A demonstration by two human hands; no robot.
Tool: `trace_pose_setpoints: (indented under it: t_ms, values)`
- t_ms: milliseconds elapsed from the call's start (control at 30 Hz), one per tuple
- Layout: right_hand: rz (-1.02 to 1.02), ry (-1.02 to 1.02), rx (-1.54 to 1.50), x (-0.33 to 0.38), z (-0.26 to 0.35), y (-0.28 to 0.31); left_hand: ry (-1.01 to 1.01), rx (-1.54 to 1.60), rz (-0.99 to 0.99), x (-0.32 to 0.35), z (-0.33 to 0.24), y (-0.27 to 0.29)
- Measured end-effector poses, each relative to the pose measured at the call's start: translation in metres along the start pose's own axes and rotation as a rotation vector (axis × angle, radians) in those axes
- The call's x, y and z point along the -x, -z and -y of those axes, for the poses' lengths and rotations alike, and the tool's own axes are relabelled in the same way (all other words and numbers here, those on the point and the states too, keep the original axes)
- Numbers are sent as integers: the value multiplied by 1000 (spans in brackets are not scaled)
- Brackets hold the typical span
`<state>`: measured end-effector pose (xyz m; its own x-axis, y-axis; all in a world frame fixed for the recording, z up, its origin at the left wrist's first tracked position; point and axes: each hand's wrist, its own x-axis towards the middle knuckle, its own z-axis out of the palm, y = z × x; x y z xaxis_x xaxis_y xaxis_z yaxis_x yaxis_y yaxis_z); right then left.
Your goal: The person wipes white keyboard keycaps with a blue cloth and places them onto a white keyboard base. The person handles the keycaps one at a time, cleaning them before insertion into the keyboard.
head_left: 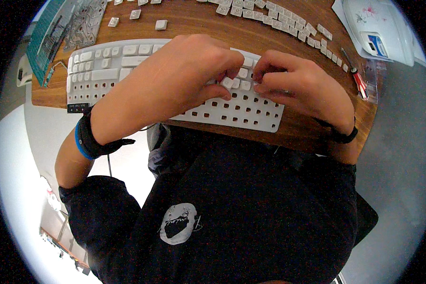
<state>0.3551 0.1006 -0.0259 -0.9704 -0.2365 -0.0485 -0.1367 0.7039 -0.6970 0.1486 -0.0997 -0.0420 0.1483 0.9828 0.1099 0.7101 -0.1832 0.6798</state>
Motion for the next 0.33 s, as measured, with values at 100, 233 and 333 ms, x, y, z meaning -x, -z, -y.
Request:
trace_pose_setpoints:
  t_ms: [100, 233, 333]
  values:
    - [-27, -9, 29, 0, 6, -2, 11, 2, 1, 0, 0, -1]
    - [32, -59, 140, 2, 8, 0, 34, -41, 28, -2, 0, 1]
    - [41, -7, 243, 1, 14, 2, 78, -19, 65, -2, 0, 3]
